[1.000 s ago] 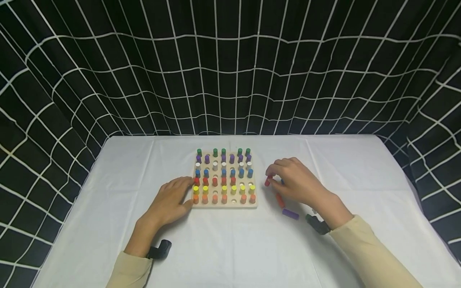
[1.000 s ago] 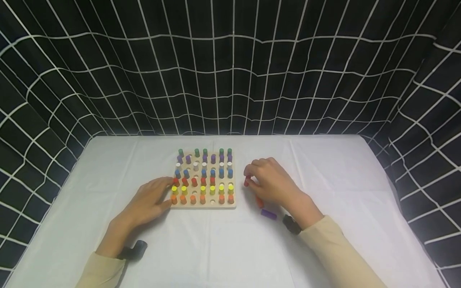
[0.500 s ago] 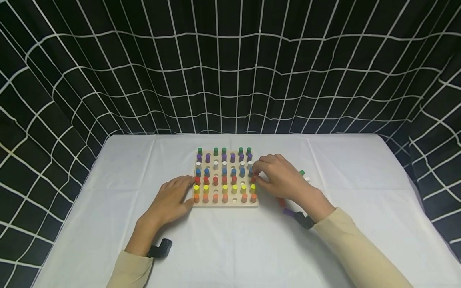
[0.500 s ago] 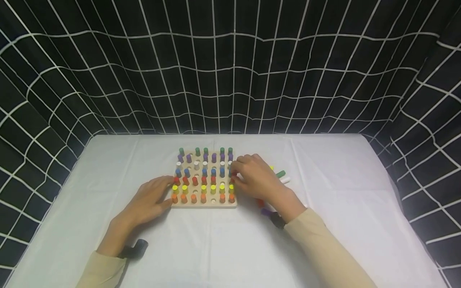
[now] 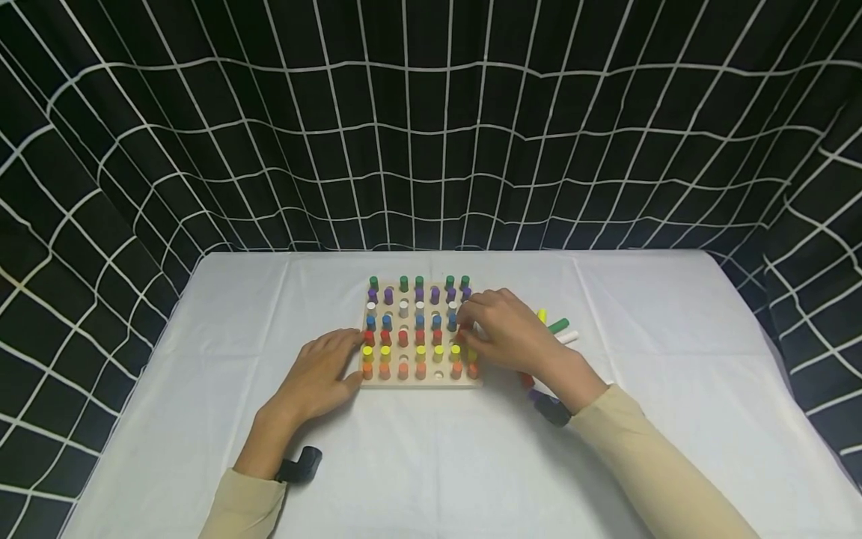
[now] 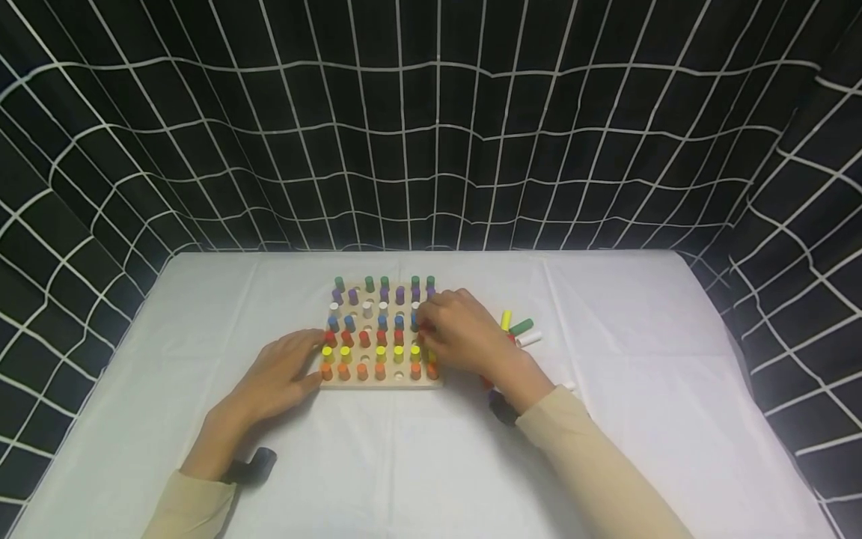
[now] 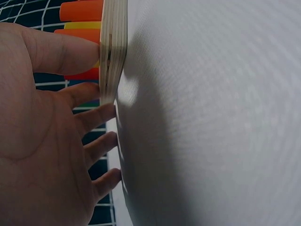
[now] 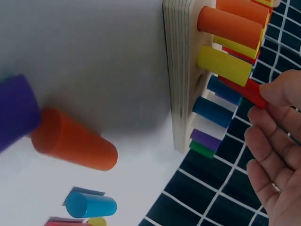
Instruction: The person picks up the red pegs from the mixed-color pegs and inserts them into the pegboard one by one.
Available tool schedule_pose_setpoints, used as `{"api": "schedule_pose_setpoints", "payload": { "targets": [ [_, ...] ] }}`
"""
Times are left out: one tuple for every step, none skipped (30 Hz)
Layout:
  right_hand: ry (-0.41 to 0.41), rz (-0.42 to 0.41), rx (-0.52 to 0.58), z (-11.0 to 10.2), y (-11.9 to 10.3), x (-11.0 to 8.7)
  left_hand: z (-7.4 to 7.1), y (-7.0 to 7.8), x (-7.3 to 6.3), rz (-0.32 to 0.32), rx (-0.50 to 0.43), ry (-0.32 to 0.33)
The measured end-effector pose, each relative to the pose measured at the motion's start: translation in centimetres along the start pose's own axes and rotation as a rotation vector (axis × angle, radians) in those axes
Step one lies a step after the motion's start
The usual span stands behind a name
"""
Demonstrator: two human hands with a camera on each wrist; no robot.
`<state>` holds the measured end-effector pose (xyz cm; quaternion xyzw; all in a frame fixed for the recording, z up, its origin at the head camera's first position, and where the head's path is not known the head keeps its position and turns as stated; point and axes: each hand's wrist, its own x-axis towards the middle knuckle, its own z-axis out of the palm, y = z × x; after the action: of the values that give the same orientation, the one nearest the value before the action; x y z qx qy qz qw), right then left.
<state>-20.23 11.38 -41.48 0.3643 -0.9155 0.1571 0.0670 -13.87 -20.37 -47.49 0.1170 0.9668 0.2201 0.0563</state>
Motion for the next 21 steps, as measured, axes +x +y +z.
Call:
{"api": "schedule_pose_setpoints", "payload": {
  "targets": [
    [-0.001, -0.001, 0.001, 0.09, -0.02, 0.05, 0.0, 0.0, 0.01, 0.0, 0.001, 0.001],
    [-0.003, 0.0, 0.003, 0.14, -0.04, 0.1, -0.01, 0.02, 0.01, 0.0, 0.0, 0.001],
    [-0.004, -0.004, 0.005, 0.21, -0.04, 0.14, -0.01, 0.04, 0.02, 0.0, 0.0, 0.0],
    [-0.008, -0.005, 0.008, 0.26, -0.05, 0.2, -0.01, 0.06, 0.03, -0.001, 0.0, 0.0],
    [-0.011, -0.006, 0.012, 0.31, -0.06, 0.23, -0.01, 0.07, 0.04, -0.002, -0.001, -0.001],
    [-0.014, -0.008, 0.016, 0.35, -0.08, 0.26, -0.01, 0.08, 0.04, -0.002, 0.0, -0.002],
    [-0.016, -0.011, 0.019, 0.4, -0.11, 0.3, 0.0, 0.07, 0.05, -0.003, -0.001, -0.002],
    [-0.019, -0.014, 0.025, 0.43, -0.14, 0.34, 0.0, 0.06, 0.06, -0.003, -0.002, -0.003],
    [-0.02, -0.017, 0.028, 0.48, -0.17, 0.39, 0.01, 0.05, 0.06, -0.004, -0.002, -0.003],
    [-0.023, -0.015, 0.032, 0.52, -0.2, 0.42, 0.01, 0.03, 0.06, -0.004, -0.002, -0.002],
    [-0.026, -0.016, 0.033, 0.58, -0.22, 0.46, 0.02, 0.01, 0.06, -0.003, -0.001, -0.002],
    [-0.03, -0.016, 0.032, 0.64, -0.24, 0.49, 0.03, -0.02, 0.06, -0.002, -0.001, -0.002],
    [-0.033, -0.017, 0.031, 0.7, -0.26, 0.54, 0.04, -0.03, 0.06, -0.001, -0.003, -0.002],
    [-0.036, -0.017, 0.03, 0.76, -0.27, 0.57, 0.06, -0.06, 0.05, 0.0, -0.004, -0.002],
    [-0.041, -0.015, 0.027, 0.85, -0.25, 0.6, 0.07, -0.1, 0.04, 0.002, -0.007, -0.002],
    [-0.046, -0.014, 0.025, 0.9, -0.26, 0.64, 0.08, -0.13, 0.04, 0.004, -0.011, -0.003],
    [-0.048, -0.016, 0.022, 0.96, -0.26, 0.68, 0.1, -0.16, 0.04, 0.006, -0.013, -0.003],
    [-0.049, -0.017, 0.021, 0.99, -0.27, 0.71, 0.1, -0.19, 0.04, 0.007, -0.014, -0.004],
    [-0.048, -0.02, 0.019, 1.0, -0.28, 0.74, 0.11, -0.23, 0.04, 0.007, -0.014, -0.005],
    [-0.048, -0.022, 0.017, 1.01, -0.3, 0.78, 0.11, -0.26, 0.05, 0.007, -0.013, -0.005],
    [-0.046, -0.026, 0.014, 1.01, -0.31, 0.81, 0.12, -0.29, 0.06, 0.007, -0.011, -0.005]
  ]
}}
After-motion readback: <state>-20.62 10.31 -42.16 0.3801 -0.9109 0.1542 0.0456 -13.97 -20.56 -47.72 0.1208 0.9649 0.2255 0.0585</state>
